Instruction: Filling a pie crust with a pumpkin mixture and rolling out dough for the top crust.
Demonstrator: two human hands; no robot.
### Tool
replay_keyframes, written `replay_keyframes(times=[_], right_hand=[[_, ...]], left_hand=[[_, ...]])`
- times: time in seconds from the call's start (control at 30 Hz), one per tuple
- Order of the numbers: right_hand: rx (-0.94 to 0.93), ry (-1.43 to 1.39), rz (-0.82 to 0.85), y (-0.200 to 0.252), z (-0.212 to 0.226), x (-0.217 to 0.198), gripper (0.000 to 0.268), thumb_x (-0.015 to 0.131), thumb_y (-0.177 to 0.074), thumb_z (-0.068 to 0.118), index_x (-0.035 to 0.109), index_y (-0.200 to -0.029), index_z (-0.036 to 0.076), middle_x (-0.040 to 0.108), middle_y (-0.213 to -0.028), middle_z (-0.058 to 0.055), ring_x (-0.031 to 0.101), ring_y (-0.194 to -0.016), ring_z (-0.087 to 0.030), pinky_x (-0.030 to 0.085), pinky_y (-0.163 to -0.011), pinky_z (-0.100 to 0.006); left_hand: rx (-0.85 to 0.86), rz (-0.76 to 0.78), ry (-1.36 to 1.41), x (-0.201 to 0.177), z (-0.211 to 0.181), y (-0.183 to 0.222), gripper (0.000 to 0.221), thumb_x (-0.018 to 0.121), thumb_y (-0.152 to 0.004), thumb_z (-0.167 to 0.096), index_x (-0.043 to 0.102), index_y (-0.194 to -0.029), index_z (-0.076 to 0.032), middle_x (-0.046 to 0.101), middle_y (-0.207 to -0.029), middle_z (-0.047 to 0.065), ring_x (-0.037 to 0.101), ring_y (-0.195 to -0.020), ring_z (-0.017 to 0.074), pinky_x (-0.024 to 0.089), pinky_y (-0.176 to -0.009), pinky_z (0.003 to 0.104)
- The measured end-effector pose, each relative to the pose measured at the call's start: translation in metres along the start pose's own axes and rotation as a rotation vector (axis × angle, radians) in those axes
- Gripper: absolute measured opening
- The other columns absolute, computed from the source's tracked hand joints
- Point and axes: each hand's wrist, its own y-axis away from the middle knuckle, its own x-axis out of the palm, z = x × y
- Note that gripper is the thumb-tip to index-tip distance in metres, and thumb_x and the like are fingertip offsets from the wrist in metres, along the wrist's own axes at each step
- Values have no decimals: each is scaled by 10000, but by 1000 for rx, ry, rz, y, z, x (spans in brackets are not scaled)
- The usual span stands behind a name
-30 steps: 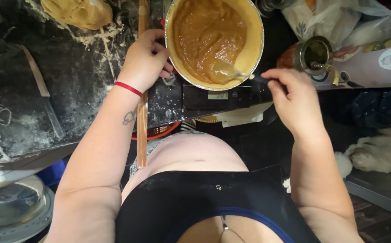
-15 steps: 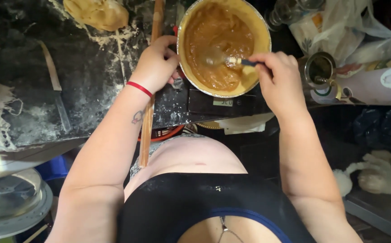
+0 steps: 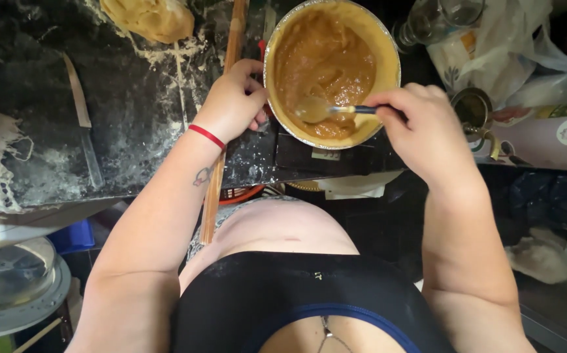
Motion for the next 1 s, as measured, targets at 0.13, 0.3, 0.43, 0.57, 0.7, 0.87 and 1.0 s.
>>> replay_keyframes(times=[0.13,0.3,0.43,0.57,0.7,0.87,1.0], right_hand=[[-90,10,-138,21,-17,0,282,565,-1120,57,801,-1244,149,602,-926,-28,513,-1002,-303,391,-1018,-411],[-197,8,-195,16,-25,27,258,660,-1096,76,820,-1263,190,661,-963,-29,490,-953,-318,407,-876,-431],[-145,-56,-322,0,-29,47,268,608,-1115,49,778,-1297,149,665,-1027,-93,527,-964,-349,435,-899,-437],[-101,70,-521,9,-61,57,282,675,-1085,56,785,-1332,137,687,-1031,-140,655,-994,-393,529,-911,-506],[-174,-47,-465,37,-61,48,277,732,-1069,37,809,-1263,220,656,-983,-48,646,-989,-328,541,-1013,-442],[-229,-20,-466,24,-54,61,260,746,-1054,46,819,-1220,233,667,-975,-21,624,-974,-304,539,-983,-430],[-175,103,-602,8,-68,70,288,744,-1059,34,788,-1303,181,650,-978,-80,635,-964,-352,550,-943,-480]], left_hand=[[-41,16,-72,-5,-11,5,461,499,-1069,-133,552,-1525,-85,767,-882,33,710,-611,128,640,-605,270],[-1,16,18,-9,-17,1,460,438,-1055,-102,607,-1478,-34,776,-815,127,764,-659,167,696,-603,287],[-46,31,-68,-10,-20,-4,279,483,-1092,-110,622,-1331,-75,762,-824,86,734,-630,148,654,-600,279],[-33,86,-33,-6,5,-6,262,507,-1052,-89,590,-1283,6,767,-812,125,741,-573,187,655,-543,280],[-91,294,-114,-15,-6,11,310,566,-1031,-129,691,-1209,92,789,-876,165,769,-591,187,659,-537,257],[69,125,-249,-19,3,-26,324,527,-1074,-177,676,-1324,-34,787,-774,83,783,-568,179,662,-518,279],[122,76,-234,-12,3,-46,308,553,-1059,-205,708,-1283,-61,806,-835,106,803,-601,195,695,-566,296]])
